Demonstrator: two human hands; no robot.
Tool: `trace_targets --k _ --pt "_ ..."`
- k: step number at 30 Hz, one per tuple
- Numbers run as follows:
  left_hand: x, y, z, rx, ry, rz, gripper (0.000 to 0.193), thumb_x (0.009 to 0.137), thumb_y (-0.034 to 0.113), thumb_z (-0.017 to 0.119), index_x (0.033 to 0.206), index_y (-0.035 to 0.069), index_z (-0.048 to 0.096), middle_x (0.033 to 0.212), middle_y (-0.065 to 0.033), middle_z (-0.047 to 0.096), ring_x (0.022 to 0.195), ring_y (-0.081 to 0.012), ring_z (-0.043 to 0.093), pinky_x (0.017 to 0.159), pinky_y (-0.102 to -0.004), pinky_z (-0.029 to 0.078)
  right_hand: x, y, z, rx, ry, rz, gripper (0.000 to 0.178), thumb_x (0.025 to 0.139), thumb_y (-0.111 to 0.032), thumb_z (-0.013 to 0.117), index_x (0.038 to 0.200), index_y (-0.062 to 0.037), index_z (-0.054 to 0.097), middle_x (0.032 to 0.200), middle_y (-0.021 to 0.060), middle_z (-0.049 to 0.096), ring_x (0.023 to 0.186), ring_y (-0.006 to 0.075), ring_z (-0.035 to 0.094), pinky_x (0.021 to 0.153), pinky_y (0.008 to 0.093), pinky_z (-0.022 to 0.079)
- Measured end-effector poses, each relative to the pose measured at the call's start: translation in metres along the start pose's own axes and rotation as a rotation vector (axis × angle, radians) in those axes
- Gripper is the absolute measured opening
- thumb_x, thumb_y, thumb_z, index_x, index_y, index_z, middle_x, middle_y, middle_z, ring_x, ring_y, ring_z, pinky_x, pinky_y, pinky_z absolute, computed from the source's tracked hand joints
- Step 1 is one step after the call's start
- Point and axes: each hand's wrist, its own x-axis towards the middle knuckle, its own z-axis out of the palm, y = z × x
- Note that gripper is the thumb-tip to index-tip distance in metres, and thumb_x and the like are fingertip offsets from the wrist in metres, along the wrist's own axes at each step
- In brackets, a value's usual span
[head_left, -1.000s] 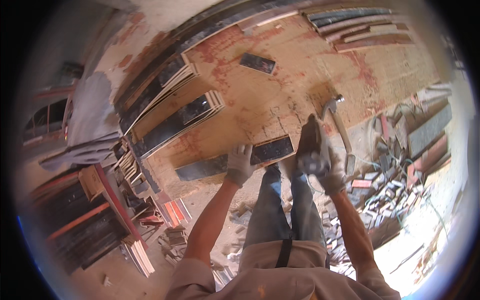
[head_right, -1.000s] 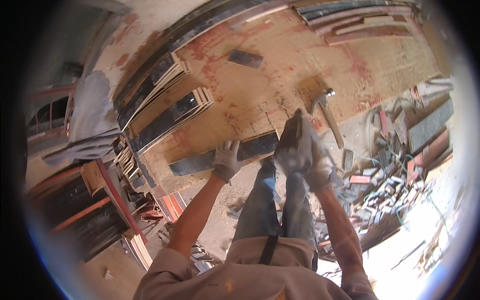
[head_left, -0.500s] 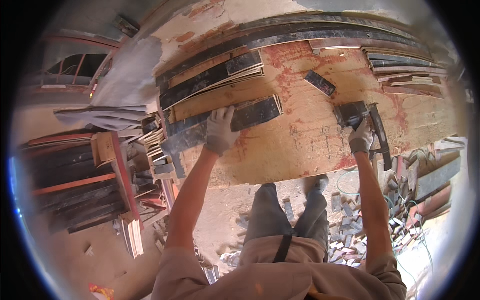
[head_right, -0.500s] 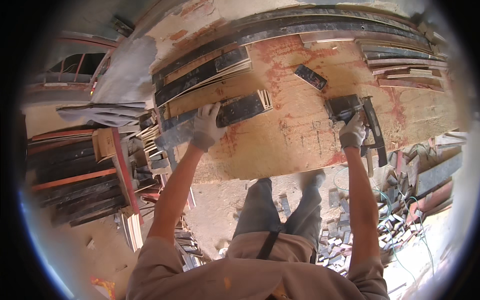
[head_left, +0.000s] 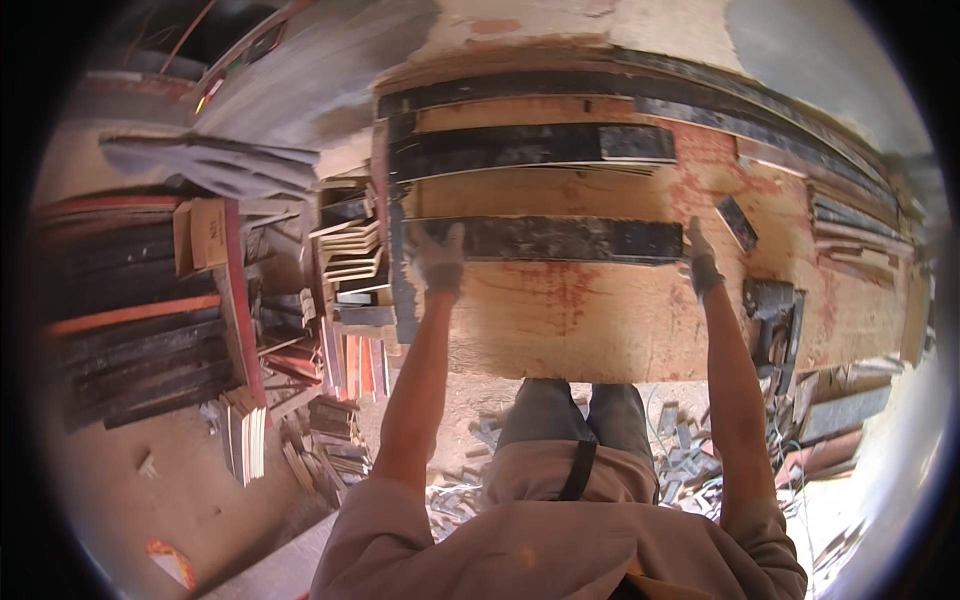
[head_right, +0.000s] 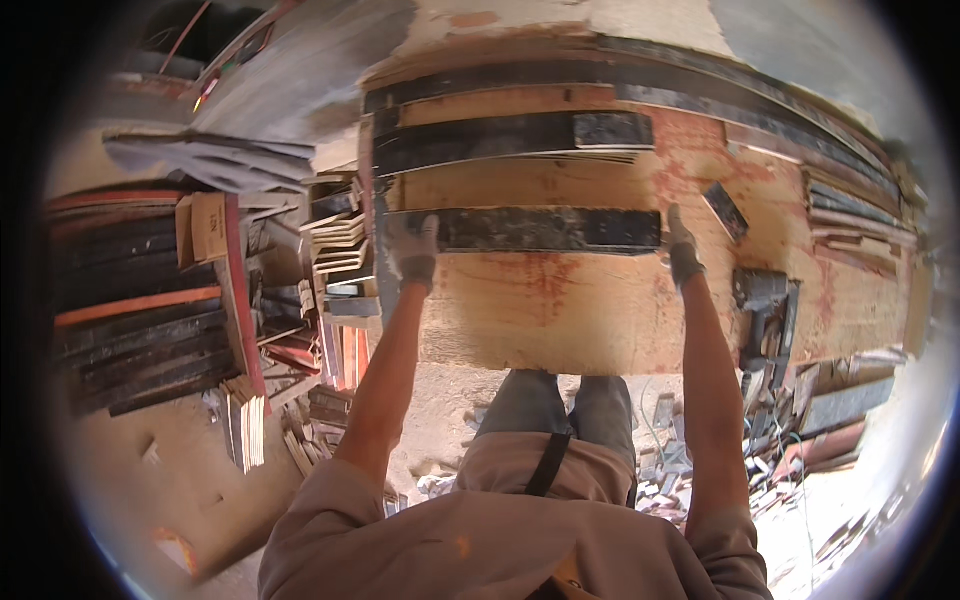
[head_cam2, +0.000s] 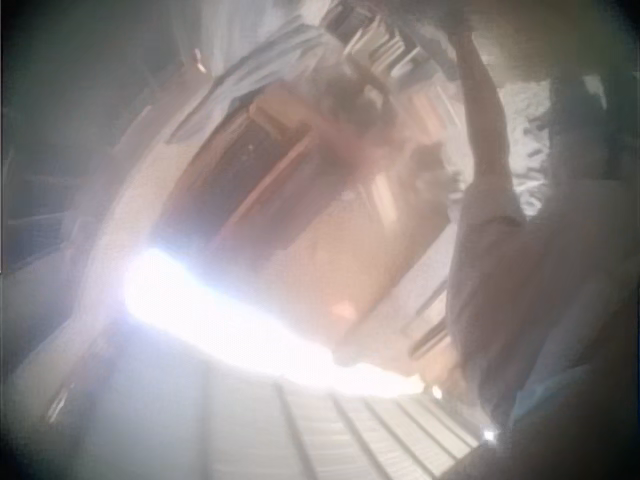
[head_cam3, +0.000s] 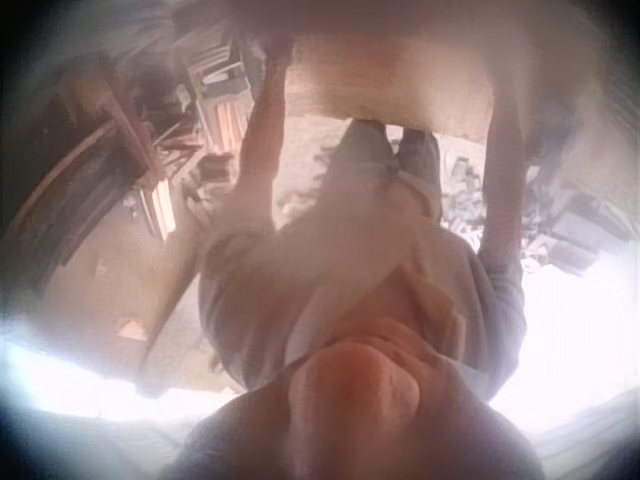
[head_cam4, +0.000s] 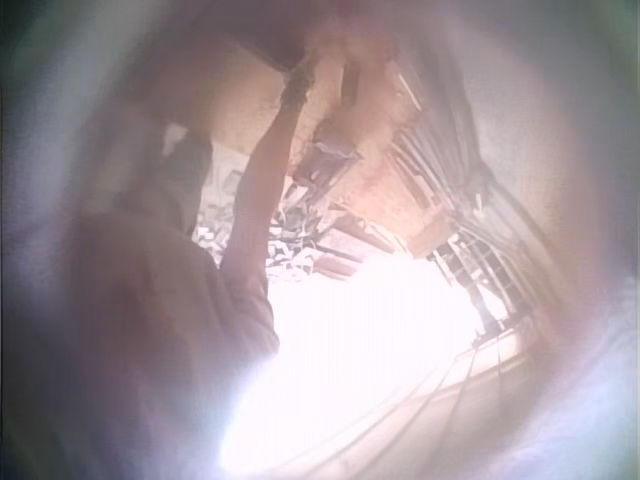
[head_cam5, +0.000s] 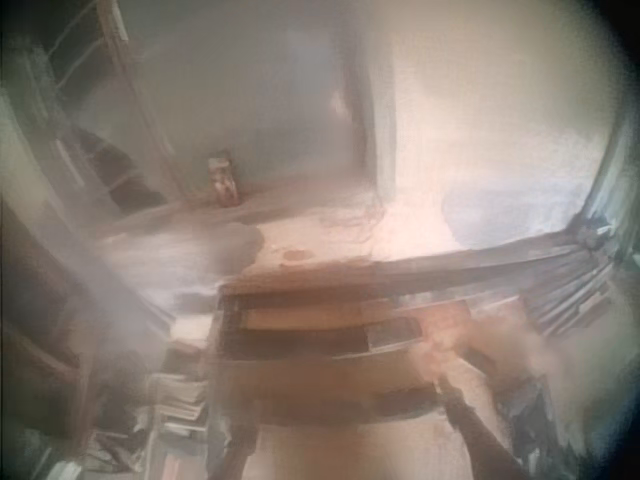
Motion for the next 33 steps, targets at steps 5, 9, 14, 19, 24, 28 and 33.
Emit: trace_targets --k 5,9,14,19,24,28,33 --pt "0.055 -0.112 0.024 -0.17 -0.206 0.102 0.053 0.101 0.028 0.067 0.149 0.011 0.055 0.158 -0.0219 0.051 0.14 -0.0414 0.053 0.113 -0.0488 0.045 0.02 -0.004 0.011 0.312 -0.084 0.168 0.1 0.097 -0.09 0.041 0.154 -0.0086 0.056 0.14 0.0162 0.071 0.133 0.0372 0.063 0.114 0.0668 0.039" --pt "0.064 -0.132 0.04 -0.552 -0.25 -0.026 0.066 0.098 0.032 0.075 0.151 -0.003 0.055 0.15 -0.021 0.06 0.135 -0.0296 0.059 0.113 -0.0394 0.046 0.009 -0.008 0.013 0.497 -0.264 0.15 0.088 0.101 -0.082 0.045 0.136 -0.0048 0.069 0.13 0.0152 0.075 0.114 0.0348 0.073 0.104 0.0588 0.053" --pt "0.051 -0.092 0.025 -0.33 -0.419 -0.367 0.071 0.091 0.036 0.082 0.147 -0.002 0.061 0.139 -0.0199 0.069 0.128 -0.0313 0.064 0.109 -0.0409 0.05 -0.014 -0.004 -0.007 0.624 -0.244 0.074 0.071 0.105 -0.063 0.061 0.131 0.0026 0.07 0.123 0.0161 0.078 0.105 0.028 0.076 0.096 0.0428 0.062" --pt "0.081 -0.066 0.006 -0.295 -0.298 -0.317 0.076 0.087 0.044 0.086 0.144 -0.001 0.063 0.136 -0.0239 0.07 0.129 -0.0376 0.065 0.109 -0.0443 0.051 -0.031 -0.022 -0.016 0.584 -0.285 0.119 0.075 0.107 -0.06 0.06 0.141 0.0062 0.064 0.134 0.0192 0.073 0.119 0.031 0.072 0.107 0.0462 0.056" --pt "0.192 -0.074 0.044 -0.506 -0.128 -0.132 0.077 0.105 0.045 0.072 0.158 -0.006 0.048 0.158 -0.0253 0.057 0.143 -0.0293 0.056 0.118 -0.037 0.041 0.006 -0.1 -0.005 0.044 -0.025 -0.187 0.095 0.108 -0.075 0.041 0.169 -0.0028 0.033 0.165 0.0224 0.048 0.151 0.0353 0.048 0.124 0.0496 0.035" --pt "0.269 -0.076 0.079 -0.371 -0.403 -0.175 0.083 0.102 0.06 0.067 0.161 0.003 0.048 0.16 -0.0226 0.056 0.148 -0.0383 0.052 0.12 -0.0423 0.04 0.079 -0.158 0.042 0.204 -0.142 -0.231 0.089 0.105 -0.074 0.051 0.157 -0.0009 0.053 0.145 0.014 0.067 0.13 0.0225 0.062 0.116 0.0389 0.044" --pt "0.275 -0.066 0.085 -0.273 -0.451 -0.216 0.077 0.102 0.054 0.069 0.161 0.009 0.05 0.159 -0.0202 0.057 0.147 -0.0388 0.052 0.119 -0.0427 0.04 0.092 -0.167 0.056 0.494 -0.273 -0.164 0.065 0.105 -0.064 0.062 0.124 -0.0027 0.074 0.112 0.0056 0.076 0.1 0.0183 0.071 0.093 0.0326 0.057"
